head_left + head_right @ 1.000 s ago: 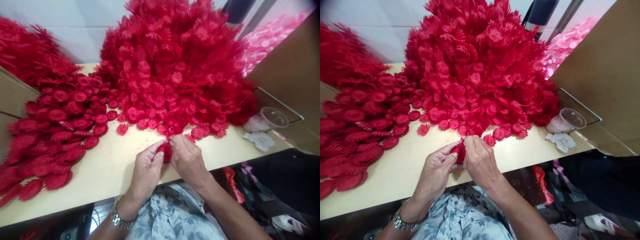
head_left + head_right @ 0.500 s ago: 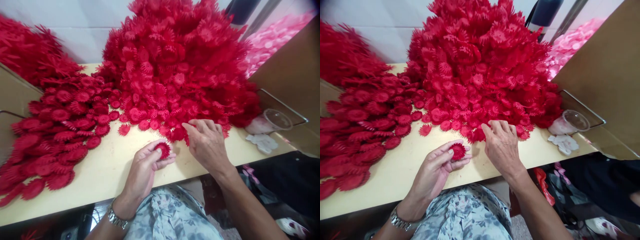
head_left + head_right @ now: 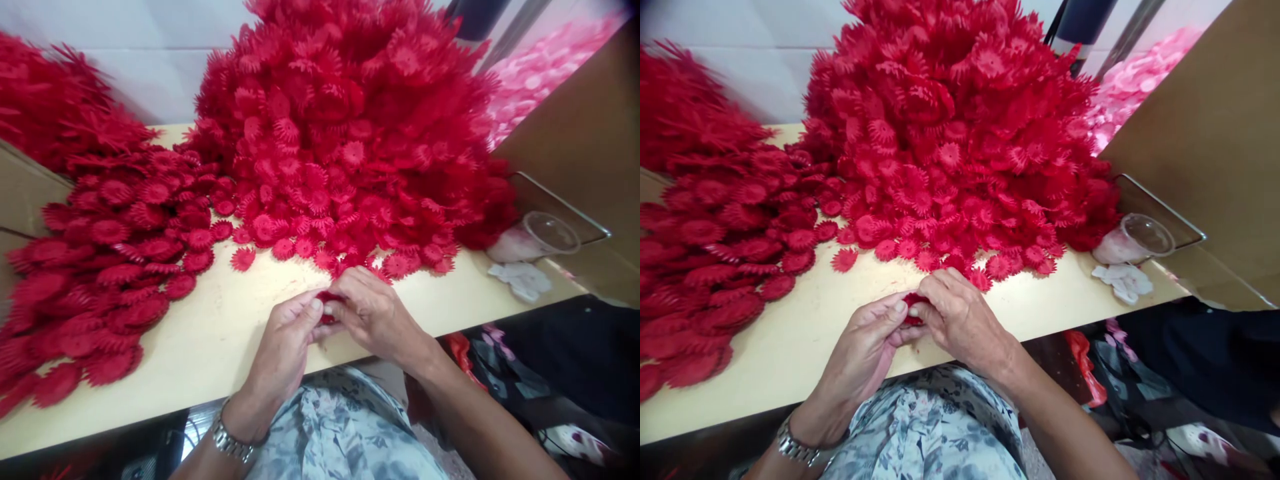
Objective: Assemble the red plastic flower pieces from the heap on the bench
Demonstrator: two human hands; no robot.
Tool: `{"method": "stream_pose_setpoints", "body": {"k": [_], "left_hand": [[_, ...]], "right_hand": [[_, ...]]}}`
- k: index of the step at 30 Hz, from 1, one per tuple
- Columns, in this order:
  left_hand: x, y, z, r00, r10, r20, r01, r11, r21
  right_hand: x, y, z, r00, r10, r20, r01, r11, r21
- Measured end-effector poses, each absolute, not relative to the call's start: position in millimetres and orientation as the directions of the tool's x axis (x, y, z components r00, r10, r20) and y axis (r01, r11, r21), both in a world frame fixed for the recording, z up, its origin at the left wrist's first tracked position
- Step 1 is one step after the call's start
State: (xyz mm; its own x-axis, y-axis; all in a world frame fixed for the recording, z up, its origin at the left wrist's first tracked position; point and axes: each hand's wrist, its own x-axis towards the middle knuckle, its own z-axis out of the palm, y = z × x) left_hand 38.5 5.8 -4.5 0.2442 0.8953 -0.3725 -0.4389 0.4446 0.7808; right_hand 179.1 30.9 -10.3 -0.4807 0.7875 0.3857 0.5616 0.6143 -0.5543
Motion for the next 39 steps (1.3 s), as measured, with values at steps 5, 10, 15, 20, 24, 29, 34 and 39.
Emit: {"method": "stream_pose_setpoints", "body": {"k": [5,10,15,20,24,29,34,39], "left_hand": [[44,6,-6,0.179,0.918,-0.354,-0.423,0.396,0.815],[47,5,-9,0.103,0.923,-0.371,-0.426,0.378,0.822],[49,3,-9,0.069,0.926,-0.371,-0.405,0.366,0.838],[47,2,-2,0.062,0.914,-0.402,-0.430,0.388,0.815],[40,2,3,0.041,0.883,-0.467,-0.431,0.438,0.789],[34,9,5,0.117,0.867,-0.485,-0.560,0.461,0.689],[32,12,1,0.165,0.895,-0.414,-0.656,0.413,0.632],[37,11,2,0.210,0.901,-0.380,-0.551,0.430,0.715]], "right_hand": [[174,26,-10,-0.420,0.806,0.417,0.668,0.586,-0.459],[166,16,-15,-0.390,0.828,0.403,0.833,0.503,-0.229],[163,15,-17,-0.389,0.801,0.455,0.845,0.507,-0.170],[169,29,-8,-0.255,0.764,0.592,0.830,0.487,-0.272],[186,51,-2,-0.211,0.758,0.618,0.897,0.400,-0.185],[199,61,6,-0.297,0.811,0.505,0.912,0.397,-0.101],[186,44,12,-0.382,0.723,0.575,0.723,0.621,-0.301],[171,37,-1,-0.516,0.756,0.403,0.619,0.654,-0.435]]}}
